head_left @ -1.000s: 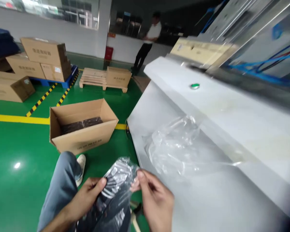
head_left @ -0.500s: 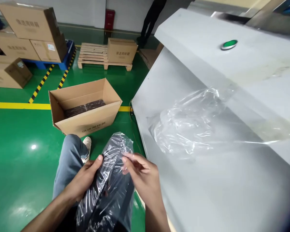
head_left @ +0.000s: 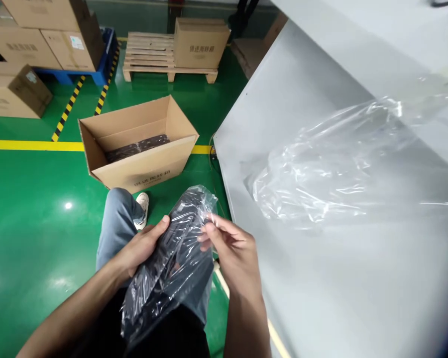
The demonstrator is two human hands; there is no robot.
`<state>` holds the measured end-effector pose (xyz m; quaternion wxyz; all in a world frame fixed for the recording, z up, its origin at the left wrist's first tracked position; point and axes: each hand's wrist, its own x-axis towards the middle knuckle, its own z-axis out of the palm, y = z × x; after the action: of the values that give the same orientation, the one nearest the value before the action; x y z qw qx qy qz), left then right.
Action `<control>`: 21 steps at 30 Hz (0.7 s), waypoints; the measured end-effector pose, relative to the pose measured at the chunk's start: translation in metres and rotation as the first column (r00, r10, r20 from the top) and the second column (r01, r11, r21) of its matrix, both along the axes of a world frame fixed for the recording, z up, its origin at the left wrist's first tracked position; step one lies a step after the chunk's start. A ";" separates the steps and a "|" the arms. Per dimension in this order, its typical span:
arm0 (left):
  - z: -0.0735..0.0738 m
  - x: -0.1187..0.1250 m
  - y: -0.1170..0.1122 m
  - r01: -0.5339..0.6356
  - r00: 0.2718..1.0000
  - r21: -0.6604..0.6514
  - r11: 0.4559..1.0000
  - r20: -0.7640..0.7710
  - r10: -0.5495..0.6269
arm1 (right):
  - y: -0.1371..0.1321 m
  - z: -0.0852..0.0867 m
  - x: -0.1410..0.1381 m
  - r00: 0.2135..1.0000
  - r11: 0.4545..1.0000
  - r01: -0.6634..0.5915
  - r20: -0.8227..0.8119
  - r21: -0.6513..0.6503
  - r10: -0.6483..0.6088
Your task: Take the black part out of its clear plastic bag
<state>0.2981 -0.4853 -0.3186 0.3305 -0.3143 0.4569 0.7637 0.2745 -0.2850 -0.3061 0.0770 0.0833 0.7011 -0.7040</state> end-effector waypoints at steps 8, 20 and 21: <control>-0.010 -0.037 -0.021 -0.370 0.921 -0.308 0.877 -0.248 0.302 | -0.021 -0.014 0.034 0.902 0.920 -0.387 0.230 0.054 0.366; -0.012 -0.047 -0.023 -0.469 0.882 -0.383 0.796 -0.156 0.445 | -0.011 -0.009 0.029 0.884 0.905 -0.414 0.194 -0.099 0.425; -0.013 -0.049 -0.024 -0.490 0.871 -0.389 0.780 -0.178 0.458 | -0.012 -0.010 0.030 0.887 0.904 -0.420 0.175 -0.081 0.428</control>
<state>0.2491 -0.5092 -0.3314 0.0348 -0.4546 0.5288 0.7158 0.3043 -0.2970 -0.3165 0.2965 -0.0071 0.6773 -0.6732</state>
